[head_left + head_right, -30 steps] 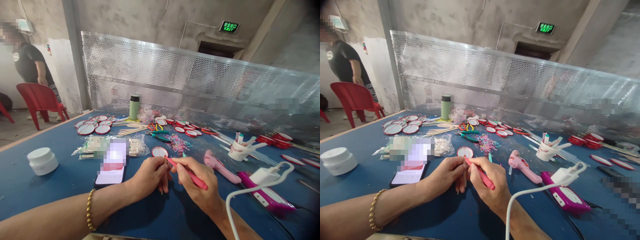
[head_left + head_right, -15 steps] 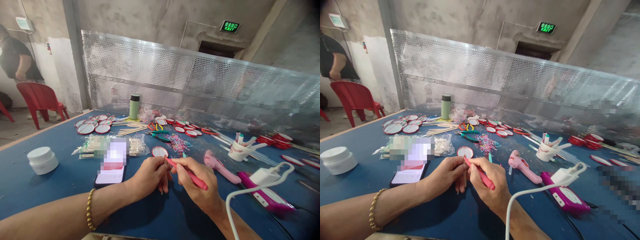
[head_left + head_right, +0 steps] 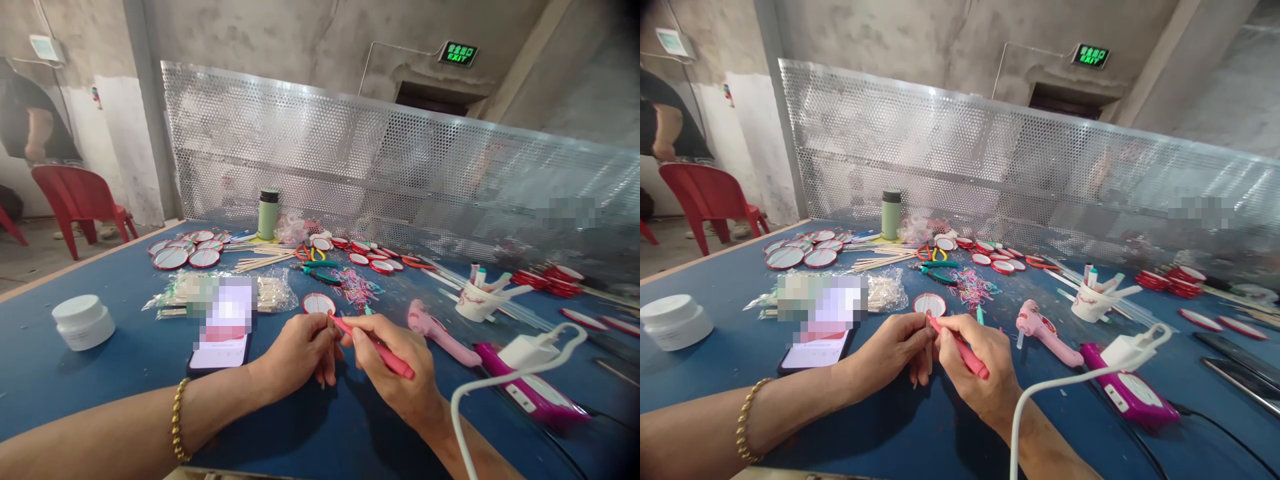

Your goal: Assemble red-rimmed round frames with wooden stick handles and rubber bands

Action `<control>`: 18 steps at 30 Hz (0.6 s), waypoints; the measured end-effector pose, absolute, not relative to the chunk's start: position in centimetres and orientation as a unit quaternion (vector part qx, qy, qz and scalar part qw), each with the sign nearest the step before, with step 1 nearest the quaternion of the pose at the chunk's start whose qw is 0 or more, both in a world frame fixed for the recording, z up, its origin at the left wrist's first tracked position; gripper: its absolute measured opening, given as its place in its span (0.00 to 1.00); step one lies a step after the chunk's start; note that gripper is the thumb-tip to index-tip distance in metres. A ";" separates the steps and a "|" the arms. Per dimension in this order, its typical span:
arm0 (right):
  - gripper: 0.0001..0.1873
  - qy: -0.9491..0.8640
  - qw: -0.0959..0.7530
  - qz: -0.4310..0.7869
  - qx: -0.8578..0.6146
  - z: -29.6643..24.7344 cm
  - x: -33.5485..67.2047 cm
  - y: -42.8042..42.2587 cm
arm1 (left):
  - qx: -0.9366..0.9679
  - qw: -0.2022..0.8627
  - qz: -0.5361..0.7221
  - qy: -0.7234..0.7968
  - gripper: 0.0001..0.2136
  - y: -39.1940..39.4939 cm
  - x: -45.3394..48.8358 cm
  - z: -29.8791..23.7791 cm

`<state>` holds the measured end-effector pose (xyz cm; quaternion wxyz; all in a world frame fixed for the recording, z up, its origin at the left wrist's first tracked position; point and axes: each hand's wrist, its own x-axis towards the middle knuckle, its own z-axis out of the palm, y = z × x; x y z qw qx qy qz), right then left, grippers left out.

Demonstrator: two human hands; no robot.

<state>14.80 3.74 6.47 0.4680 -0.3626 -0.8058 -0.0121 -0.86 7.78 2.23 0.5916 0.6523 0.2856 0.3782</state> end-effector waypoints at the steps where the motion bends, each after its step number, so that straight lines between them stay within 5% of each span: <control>1: 0.09 -0.806 0.469 -0.014 -0.361 6.5 14.8 3.7 | 0.653 0.590 0.378 0.286 0.13 7.8 -0.9 2.3; 18: 0.08 -0.800 0.473 -0.026 -0.368 6.0 15.0 3.9 | 0.649 0.595 0.376 0.289 0.15 7.8 -0.9 2.3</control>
